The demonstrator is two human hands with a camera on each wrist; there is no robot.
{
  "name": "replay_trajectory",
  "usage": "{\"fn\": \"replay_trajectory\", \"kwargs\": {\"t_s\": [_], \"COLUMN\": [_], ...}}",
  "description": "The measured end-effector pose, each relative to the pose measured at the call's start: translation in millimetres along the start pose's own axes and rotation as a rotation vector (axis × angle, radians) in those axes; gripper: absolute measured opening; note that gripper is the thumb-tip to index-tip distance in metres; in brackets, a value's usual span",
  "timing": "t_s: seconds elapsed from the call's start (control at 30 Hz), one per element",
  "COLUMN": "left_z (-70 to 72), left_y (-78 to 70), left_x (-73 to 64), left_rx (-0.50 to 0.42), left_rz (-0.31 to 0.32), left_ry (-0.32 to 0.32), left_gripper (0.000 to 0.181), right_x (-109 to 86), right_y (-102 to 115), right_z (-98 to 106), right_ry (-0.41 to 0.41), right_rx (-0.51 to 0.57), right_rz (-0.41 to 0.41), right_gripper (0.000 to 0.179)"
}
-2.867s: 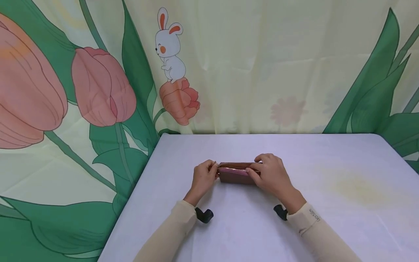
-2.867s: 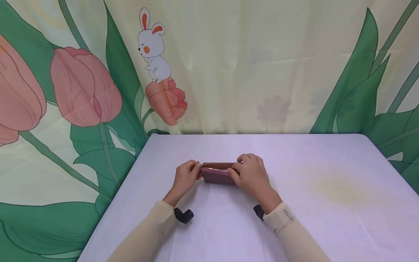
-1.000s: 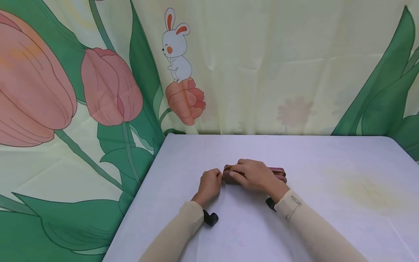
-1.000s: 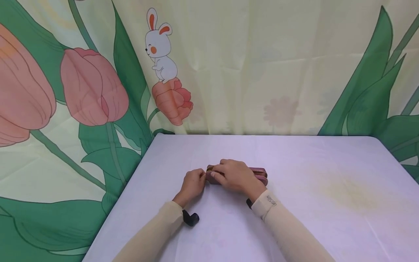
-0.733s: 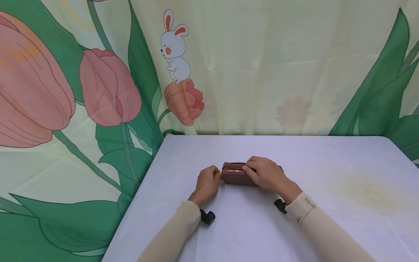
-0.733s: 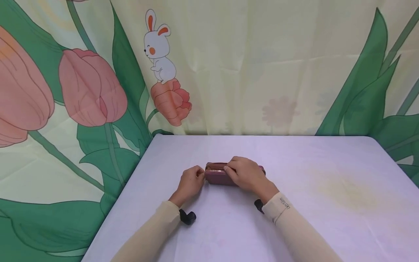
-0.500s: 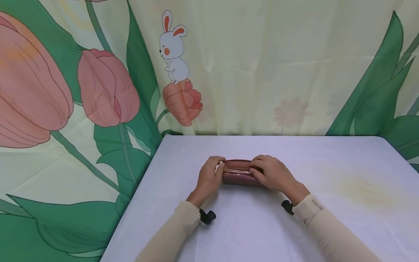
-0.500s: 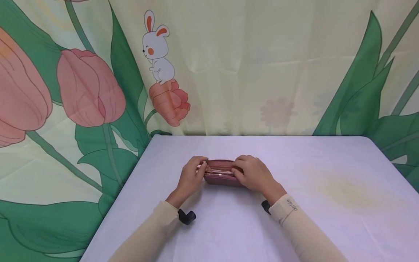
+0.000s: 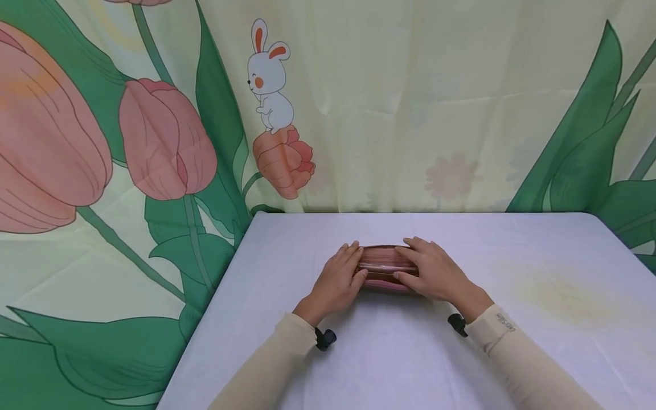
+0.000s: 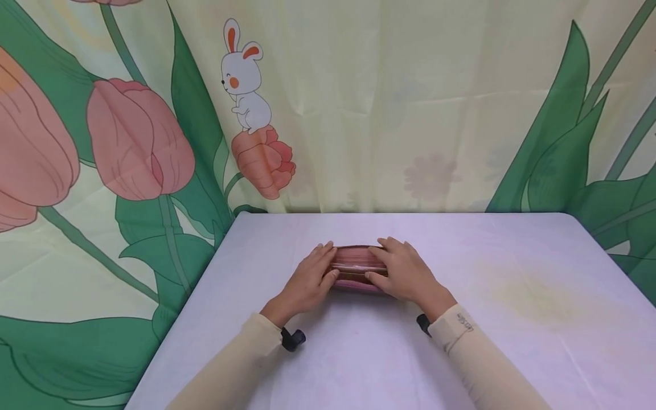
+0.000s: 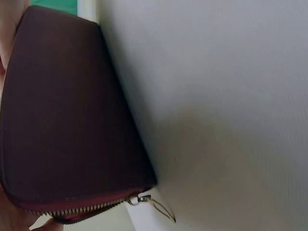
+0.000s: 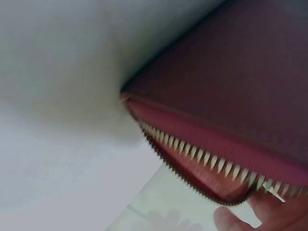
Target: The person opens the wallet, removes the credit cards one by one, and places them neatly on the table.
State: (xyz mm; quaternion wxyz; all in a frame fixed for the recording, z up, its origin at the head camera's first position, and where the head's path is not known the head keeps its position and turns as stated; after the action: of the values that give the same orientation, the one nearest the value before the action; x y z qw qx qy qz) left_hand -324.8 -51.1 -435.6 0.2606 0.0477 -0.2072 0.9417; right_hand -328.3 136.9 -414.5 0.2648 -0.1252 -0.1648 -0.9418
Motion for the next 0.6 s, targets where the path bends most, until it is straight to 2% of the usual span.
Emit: {"fn": "replay_trajectory", "kwargs": {"t_s": [0.2, 0.33, 0.47, 0.6], "left_z": [-4.2, -5.9, -7.1, -8.4], "left_y": [6.5, 8.4, 9.4, 9.8], "left_x": [1.1, 2.1, 2.0, 1.6], "left_rx": [0.009, 0.007, 0.016, 0.020], "left_rz": [0.026, 0.029, 0.024, 0.012], "left_ry": [0.082, 0.112, 0.131, 0.142], "left_gripper": [0.070, 0.078, 0.085, 0.090], "right_x": [-5.7, -6.5, -6.2, -6.4], "right_y": [-4, -1, 11, 30], "right_z": [6, 15, 27, 35], "right_ry": [0.026, -0.033, -0.132, -0.181], "right_rx": [0.021, 0.047, 0.069, 0.084], "right_rz": [-0.018, 0.007, 0.081, 0.199], "right_gripper": [0.063, 0.061, 0.051, 0.033]}}
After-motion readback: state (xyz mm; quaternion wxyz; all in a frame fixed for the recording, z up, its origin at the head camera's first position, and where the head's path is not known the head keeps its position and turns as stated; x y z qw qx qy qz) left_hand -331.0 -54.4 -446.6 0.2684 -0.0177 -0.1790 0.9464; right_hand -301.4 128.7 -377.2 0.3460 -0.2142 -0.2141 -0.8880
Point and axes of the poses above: each hand's wrist, its own x-axis towards the middle knuckle, its own z-axis out of the back of the hand, y = z × x, the point moved 8 cm from there along x, towards the middle knuckle
